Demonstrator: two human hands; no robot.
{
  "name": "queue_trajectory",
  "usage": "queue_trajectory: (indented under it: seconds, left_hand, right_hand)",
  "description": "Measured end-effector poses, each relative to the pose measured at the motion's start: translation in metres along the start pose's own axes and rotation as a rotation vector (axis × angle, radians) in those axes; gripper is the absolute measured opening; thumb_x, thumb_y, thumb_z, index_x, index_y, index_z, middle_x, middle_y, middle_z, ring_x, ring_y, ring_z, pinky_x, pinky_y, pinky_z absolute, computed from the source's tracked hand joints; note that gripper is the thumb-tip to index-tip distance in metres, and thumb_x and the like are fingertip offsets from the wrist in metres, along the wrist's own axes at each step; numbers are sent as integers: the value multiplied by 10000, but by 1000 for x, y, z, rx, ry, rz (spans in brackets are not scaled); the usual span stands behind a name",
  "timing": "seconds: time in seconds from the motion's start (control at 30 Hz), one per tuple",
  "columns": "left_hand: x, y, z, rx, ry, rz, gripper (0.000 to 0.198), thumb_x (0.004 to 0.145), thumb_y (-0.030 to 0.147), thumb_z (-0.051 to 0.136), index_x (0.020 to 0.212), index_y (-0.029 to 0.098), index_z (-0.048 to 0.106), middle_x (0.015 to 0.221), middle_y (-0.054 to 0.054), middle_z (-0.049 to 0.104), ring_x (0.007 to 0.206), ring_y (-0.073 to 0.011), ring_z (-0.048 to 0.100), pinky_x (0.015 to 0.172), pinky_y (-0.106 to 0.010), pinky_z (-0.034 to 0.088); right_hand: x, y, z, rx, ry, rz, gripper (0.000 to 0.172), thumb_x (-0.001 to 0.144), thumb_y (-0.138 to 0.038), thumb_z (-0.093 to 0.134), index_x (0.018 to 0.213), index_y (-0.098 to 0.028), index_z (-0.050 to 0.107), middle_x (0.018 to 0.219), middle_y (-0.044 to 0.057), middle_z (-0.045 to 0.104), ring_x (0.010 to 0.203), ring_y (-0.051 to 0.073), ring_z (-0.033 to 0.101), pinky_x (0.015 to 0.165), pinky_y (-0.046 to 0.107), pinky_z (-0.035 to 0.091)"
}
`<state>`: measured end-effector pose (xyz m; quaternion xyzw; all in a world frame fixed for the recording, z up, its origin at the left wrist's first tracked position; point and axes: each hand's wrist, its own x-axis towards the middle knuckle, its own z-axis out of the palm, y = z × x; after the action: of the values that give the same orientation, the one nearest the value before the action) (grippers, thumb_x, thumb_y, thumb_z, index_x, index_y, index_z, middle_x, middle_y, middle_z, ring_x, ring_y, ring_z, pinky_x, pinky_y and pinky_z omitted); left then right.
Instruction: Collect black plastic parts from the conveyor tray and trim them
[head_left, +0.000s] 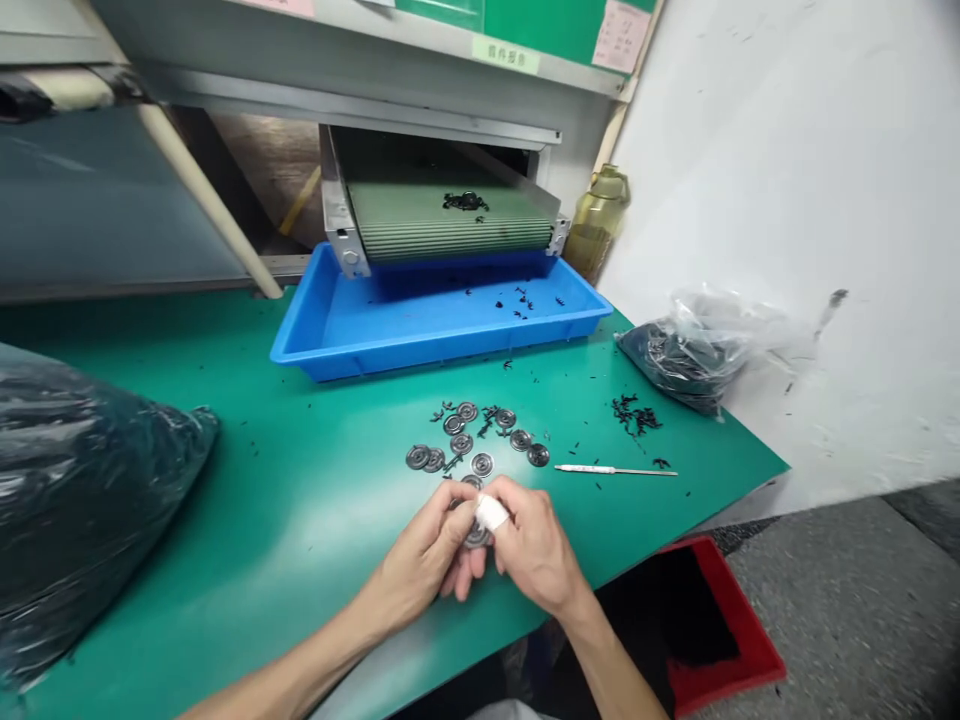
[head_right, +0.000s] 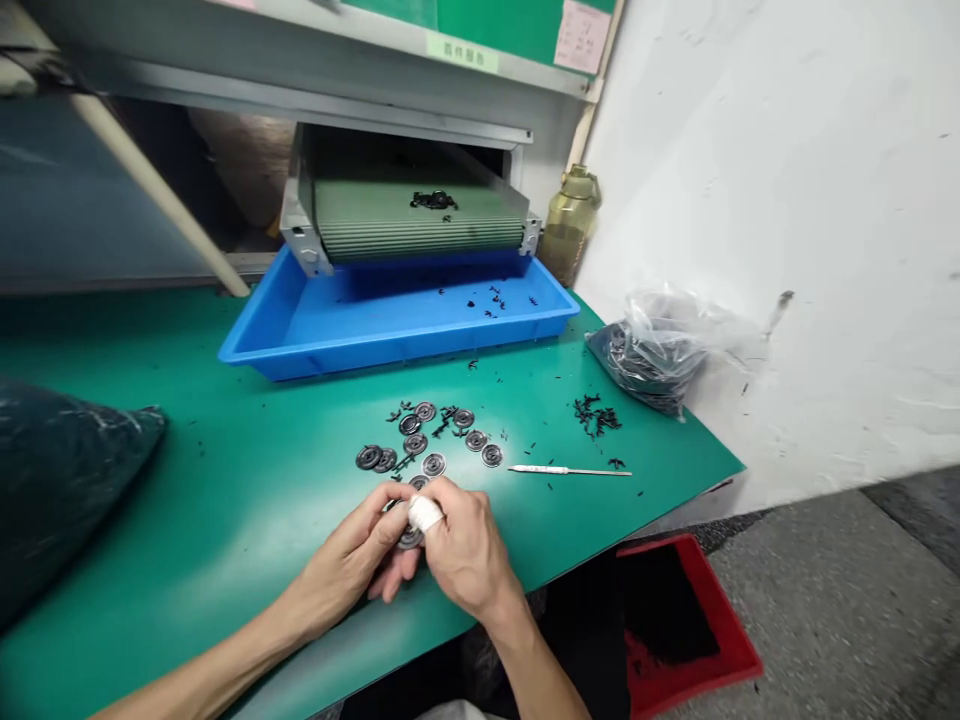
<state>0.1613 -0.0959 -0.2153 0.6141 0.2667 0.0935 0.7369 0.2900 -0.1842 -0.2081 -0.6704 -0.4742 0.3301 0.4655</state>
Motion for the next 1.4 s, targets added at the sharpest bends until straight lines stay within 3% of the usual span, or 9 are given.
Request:
queue_trajectory:
  seconds: [0.17, 0.3, 0.43, 0.57, 0.67, 0.8, 1.0, 1.27, 1.4]
  left_hand:
    - [5, -2, -4, -162, -46, 25, 374, 913, 525, 473, 1052, 178, 497, 724, 2, 622, 514, -97, 571, 435, -200, 379]
    - [6, -3, -6, -223, -52, 13, 341, 879, 510, 553, 889, 171, 518, 706, -1, 616, 485, -88, 563, 423, -196, 372]
    - [7, -3, -8, -262, -51, 19, 329, 847, 465, 626, 841, 148, 536, 685, -26, 627, 527, -92, 558, 474, -207, 403]
    - [7, -2, -8, -347, -3, 64, 413, 800, 443, 691, 1066, 158, 556, 919, -42, 602, 740, -127, 589, 528, -217, 433]
    - [7, -2, -7, -310, -12, 61, 419, 838, 496, 624, 1067, 151, 558, 859, -31, 605, 642, -95, 544, 515, -211, 385]
    - [7, -5, -8, -267, -10, 38, 410, 845, 569, 567, 856, 160, 528, 576, 28, 559, 465, -62, 426, 481, -203, 307]
    - [6, -4, -12, -195, -98, -6, 399, 813, 561, 616, 774, 174, 526, 423, 78, 464, 352, -50, 335, 395, -192, 237]
    - [7, -2, -6, -308, -69, -7, 426, 831, 587, 572, 818, 166, 512, 584, -31, 648, 487, -126, 608, 467, -214, 461]
    - [9, -1, -9, -393, -38, -31, 344, 769, 445, 717, 810, 159, 530, 560, -10, 621, 485, -121, 607, 453, -195, 459]
  right_hand:
    - [16, 16, -38, -657, 298, 20, 278, 913, -173, 394, 1072, -186, 622, 945, 80, 635, 765, 183, 570, 642, 274, 363]
    - [34, 27, -54, -851, 225, 43, 308, 848, -82, 408, 1030, -190, 632, 991, 79, 590, 760, 170, 547, 640, 276, 340]
    - [38, 28, -57, -751, 225, -4, 171, 813, -94, 428, 845, -194, 563, 823, 36, 552, 708, 164, 519, 629, 277, 350]
    - [28, 17, -46, -228, 151, 81, 145, 836, -227, 455, 961, -212, 527, 817, 3, 531, 599, 139, 551, 508, 247, 389]
    - [19, 9, -22, 60, 80, 112, 193, 841, -321, 499, 988, -212, 560, 817, 0, 546, 603, 139, 583, 473, 232, 405]
    - [8, 2, -3, -37, 32, 53, 67, 812, -264, 556, 838, -202, 565, 701, -25, 554, 614, 116, 507, 545, 229, 382]
    - [-1, -12, -20, -78, -211, 6, 93, 834, -263, 578, 894, -222, 520, 694, -58, 543, 627, 101, 477, 563, 214, 353]
    - [2, 0, 4, -161, 37, -64, 92, 919, -270, 407, 910, -215, 480, 567, -72, 487, 509, 106, 414, 508, 227, 280]
    - [18, 1, -13, -384, 72, -22, 200, 921, -270, 373, 982, -214, 555, 661, -18, 580, 562, 140, 499, 543, 241, 314]
